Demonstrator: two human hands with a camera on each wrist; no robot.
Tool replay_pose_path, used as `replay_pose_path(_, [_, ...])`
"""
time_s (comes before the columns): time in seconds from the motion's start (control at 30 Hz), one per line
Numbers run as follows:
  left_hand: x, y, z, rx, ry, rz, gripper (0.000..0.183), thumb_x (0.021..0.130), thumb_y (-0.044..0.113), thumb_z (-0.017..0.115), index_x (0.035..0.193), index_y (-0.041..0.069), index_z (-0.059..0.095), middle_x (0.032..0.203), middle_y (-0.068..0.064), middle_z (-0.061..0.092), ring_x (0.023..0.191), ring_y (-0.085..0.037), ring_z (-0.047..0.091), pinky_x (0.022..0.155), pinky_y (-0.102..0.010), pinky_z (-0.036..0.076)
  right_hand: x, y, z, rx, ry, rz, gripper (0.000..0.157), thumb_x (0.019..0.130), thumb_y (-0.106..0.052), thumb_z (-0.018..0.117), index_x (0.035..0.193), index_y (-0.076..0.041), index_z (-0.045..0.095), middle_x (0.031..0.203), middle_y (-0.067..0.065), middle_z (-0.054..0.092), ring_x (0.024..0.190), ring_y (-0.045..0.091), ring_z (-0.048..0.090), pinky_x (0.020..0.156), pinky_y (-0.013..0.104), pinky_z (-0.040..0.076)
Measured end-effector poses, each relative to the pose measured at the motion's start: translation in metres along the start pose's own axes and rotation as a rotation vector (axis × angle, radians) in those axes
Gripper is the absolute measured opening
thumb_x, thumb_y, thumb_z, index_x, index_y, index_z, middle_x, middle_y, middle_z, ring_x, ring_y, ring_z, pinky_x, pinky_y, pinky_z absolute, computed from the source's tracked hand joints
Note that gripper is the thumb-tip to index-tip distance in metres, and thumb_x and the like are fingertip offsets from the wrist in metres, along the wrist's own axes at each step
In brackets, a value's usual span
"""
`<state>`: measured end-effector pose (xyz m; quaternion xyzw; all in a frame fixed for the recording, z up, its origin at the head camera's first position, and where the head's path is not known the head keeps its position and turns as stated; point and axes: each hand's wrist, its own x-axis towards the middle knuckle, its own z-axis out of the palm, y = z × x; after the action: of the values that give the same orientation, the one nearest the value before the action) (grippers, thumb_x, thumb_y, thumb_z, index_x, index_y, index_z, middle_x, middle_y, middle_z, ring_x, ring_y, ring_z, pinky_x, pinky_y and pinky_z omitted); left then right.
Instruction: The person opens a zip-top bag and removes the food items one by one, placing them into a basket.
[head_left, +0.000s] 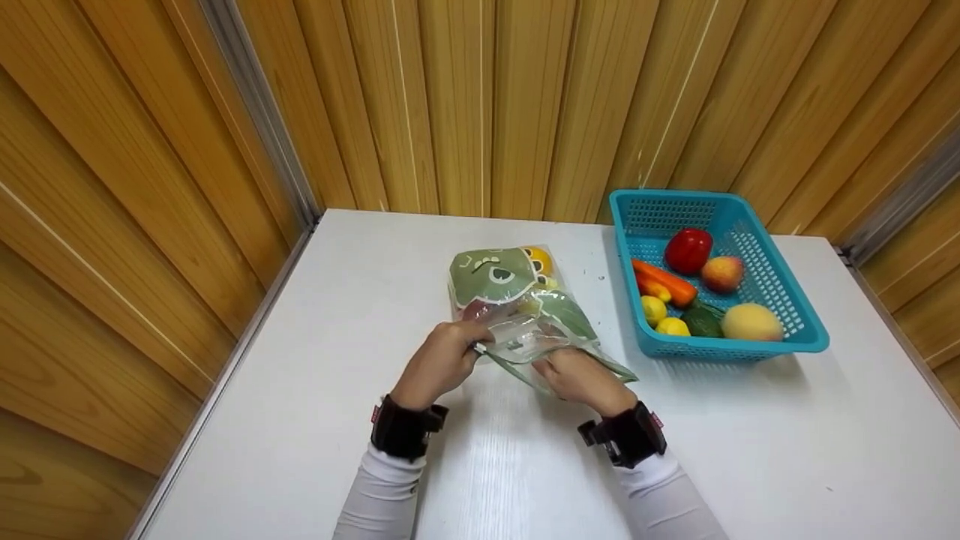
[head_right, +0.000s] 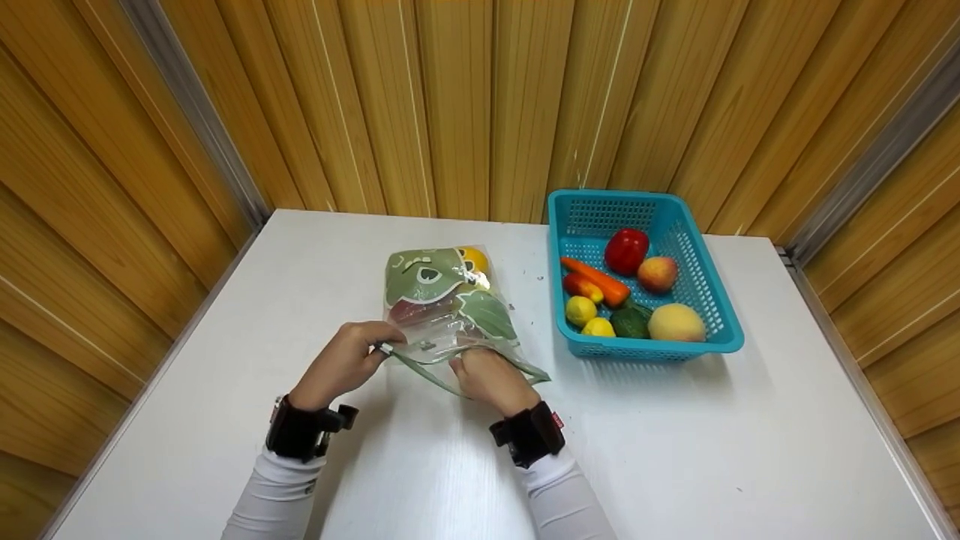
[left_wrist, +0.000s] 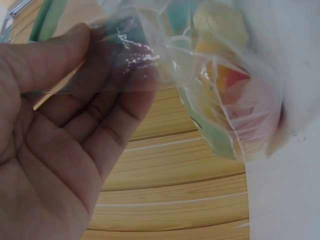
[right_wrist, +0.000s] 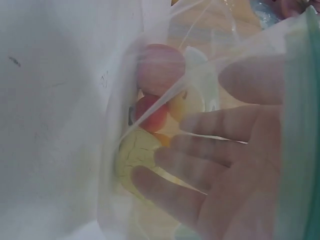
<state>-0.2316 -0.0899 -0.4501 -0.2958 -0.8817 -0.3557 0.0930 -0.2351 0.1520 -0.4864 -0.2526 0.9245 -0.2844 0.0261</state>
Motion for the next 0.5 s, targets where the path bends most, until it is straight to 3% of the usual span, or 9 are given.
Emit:
replay_pose_path(0.1, [0.0, 0.001, 0.0, -0.001, 0.005, 0.003, 0.027, 0.081, -0.015, 0.062, 0.09, 0.004, 0.078, 0.09, -0.005, 0.076, 0.084, -0.018, 0.069, 0.077, -0.037, 0.058, 0.003, 0.002, 0.0, 0.013, 0.01, 0.032, 0.045, 0.107, -0.017, 0.05, 0.143, 0.01, 0.052, 0.143, 0.031, 0.054, 0.132, 0.045, 0.053, 0.115, 0.056, 0.037])
replay_pose_path(0.27, [0.001, 0.001, 0.001, -0.001, 0.01, 0.006, 0.027, 0.081, -0.015, 0.061, 0.089, 0.005, 0.078, 0.089, -0.004, 0.075, 0.082, -0.016, 0.067, 0.075, -0.035, 0.057, 0.009, 0.003, -0.004, -0.076, -0.075, 0.11, 0.045, 0.107, -0.013, 0.045, 0.142, 0.015, 0.05, 0.142, 0.037, 0.052, 0.134, 0.05, 0.05, 0.116, 0.056, 0.036])
replay_pose_path(0.4, [0.002, 0.002, 0.001, -0.01, 0.002, -0.01, 0.028, 0.082, -0.015, 0.061, 0.089, 0.005, 0.078, 0.09, -0.004, 0.075, 0.081, -0.015, 0.065, 0.075, -0.035, 0.057, 0.02, -0.001, -0.009, -0.085, -0.241, 0.345, 0.054, 0.109, -0.026, 0.037, 0.151, 0.008, 0.041, 0.152, 0.032, 0.044, 0.139, 0.046, 0.044, 0.118, 0.058, 0.033])
replay_pose_path(0.5, [0.002, 0.002, 0.001, -0.02, -0.003, -0.017, 0.029, 0.081, -0.016, 0.06, 0.09, 0.005, 0.078, 0.091, -0.004, 0.075, 0.082, -0.015, 0.065, 0.075, -0.035, 0.057, 0.032, -0.003, -0.011, -0.075, -0.305, 0.511, 0.059, 0.11, -0.035, 0.031, 0.158, -0.002, 0.034, 0.159, 0.024, 0.037, 0.141, 0.04, 0.041, 0.118, 0.058, 0.032])
